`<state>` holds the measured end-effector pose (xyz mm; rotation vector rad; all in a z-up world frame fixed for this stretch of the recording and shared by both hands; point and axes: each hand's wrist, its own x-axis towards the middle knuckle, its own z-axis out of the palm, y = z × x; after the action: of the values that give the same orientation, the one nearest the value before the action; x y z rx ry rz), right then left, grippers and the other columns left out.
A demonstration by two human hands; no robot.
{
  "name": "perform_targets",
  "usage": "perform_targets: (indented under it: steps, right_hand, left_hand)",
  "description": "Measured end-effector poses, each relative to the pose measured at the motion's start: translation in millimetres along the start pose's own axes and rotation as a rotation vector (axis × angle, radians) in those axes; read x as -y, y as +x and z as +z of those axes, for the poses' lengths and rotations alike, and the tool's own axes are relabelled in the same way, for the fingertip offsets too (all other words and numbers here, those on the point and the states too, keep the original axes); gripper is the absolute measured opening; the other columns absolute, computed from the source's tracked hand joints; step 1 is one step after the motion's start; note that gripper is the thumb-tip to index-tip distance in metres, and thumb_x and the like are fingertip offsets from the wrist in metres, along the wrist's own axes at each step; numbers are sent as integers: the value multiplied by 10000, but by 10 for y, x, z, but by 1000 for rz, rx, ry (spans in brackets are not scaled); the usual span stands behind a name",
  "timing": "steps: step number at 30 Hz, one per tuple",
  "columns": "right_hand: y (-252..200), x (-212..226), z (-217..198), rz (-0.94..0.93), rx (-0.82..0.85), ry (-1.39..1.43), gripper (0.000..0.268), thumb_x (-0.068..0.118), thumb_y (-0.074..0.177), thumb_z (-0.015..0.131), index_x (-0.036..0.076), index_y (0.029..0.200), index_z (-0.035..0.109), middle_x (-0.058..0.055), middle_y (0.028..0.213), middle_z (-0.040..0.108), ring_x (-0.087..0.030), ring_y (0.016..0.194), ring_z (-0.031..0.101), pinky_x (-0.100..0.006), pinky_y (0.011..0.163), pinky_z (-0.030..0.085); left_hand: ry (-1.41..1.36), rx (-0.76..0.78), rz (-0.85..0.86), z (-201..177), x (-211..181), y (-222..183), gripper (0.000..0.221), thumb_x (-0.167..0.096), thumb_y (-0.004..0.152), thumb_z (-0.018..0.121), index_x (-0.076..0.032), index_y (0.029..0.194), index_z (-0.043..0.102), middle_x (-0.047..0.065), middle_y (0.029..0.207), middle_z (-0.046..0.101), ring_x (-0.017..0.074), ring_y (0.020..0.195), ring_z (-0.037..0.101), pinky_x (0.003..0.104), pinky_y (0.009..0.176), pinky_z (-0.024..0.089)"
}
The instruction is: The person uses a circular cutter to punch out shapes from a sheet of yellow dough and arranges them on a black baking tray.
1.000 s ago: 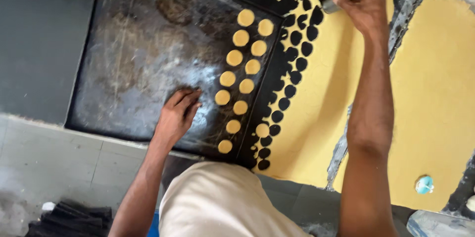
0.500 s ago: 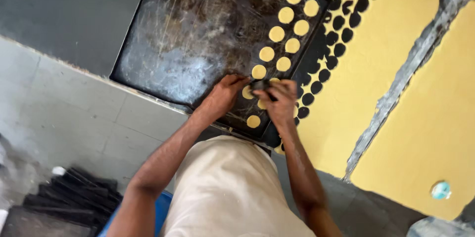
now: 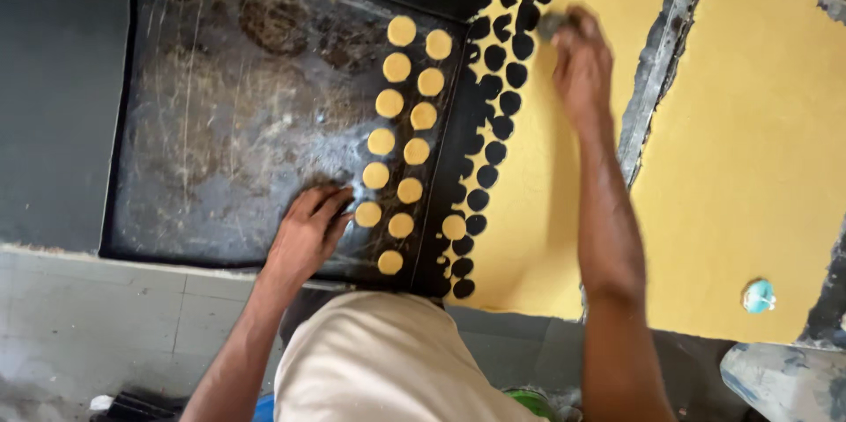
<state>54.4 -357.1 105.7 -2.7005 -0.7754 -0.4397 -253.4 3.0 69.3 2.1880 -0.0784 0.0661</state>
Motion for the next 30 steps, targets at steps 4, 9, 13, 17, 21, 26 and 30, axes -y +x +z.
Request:
perform_targets:
  steps: [4, 9, 13, 17, 21, 26, 30]
  right_hand:
    - [543, -731, 222, -66, -27, -59, 243, -193, 962, 600, -15, 1061, 733, -211, 1282, 705, -372, 1100, 722, -394, 877, 605]
    - [855, -1081, 595, -80, -16, 94, 197, -176, 898, 660, -5, 964, 732, -204, 1118, 763, -305, 956, 738, -429, 754, 590]
    - [1099, -1253, 398, 86, 236, 296, 111, 29, 1052, 793, -35, 1001, 718, -183, 943, 725, -264, 836, 688, -394, 740, 544]
    - [934, -839, -105, 150, 307, 211, 228, 233, 995, 840, 15, 1026, 777, -125, 986, 759, -206, 768, 684, -325, 677, 529]
    - [-19, 523, -168, 189, 398, 97, 325, 353, 955, 869, 79, 874, 715, -102, 794, 687, -249, 721, 610, -403, 671, 480]
    - [-1408, 2248, -90, -405, 71, -105, 344, 487, 880, 831, 195, 731, 728, 28, 741, 607, -200, 904, 531, -404, 797, 419]
    - [-2031, 2862, 161, -162, 152, 300, 415, 536, 875, 766, 122, 890, 766, -4, 991, 768, -223, 1026, 549, -352, 861, 487]
  left_hand:
    - [-26, -51, -112, -65, -32, 17, 376, -129, 908, 749, -72, 1275, 694, 179, 1218, 675, 378, 1104, 666, 444, 927, 561]
    - [-45, -70, -236, -89, 13, -100, 363, -116, 904, 742, -92, 1265, 708, 174, 1200, 685, 361, 1071, 689, 420, 878, 578]
    - [-108, -100, -252, -152, 22, -223, 344, -95, 927, 720, -85, 1271, 708, 169, 1167, 687, 348, 1011, 692, 411, 829, 574]
    - [-101, -139, -168, -283, 12, -307, 298, -79, 934, 718, -65, 1231, 715, 157, 1110, 689, 353, 971, 683, 425, 825, 562]
    - [-133, -129, -99, -247, 127, -514, 274, -17, 952, 693, -38, 1226, 708, 175, 1117, 674, 369, 971, 663, 436, 837, 554]
    - [-135, 2, 1, 18, 310, -600, 543, 127, 811, 594, -38, 1322, 675, 212, 1227, 656, 398, 1085, 658, 433, 938, 561]
    - [-177, 106, 113, 110, 316, -592, 514, 76, 838, 645, -39, 1340, 661, 182, 1239, 661, 374, 1128, 655, 424, 989, 547]
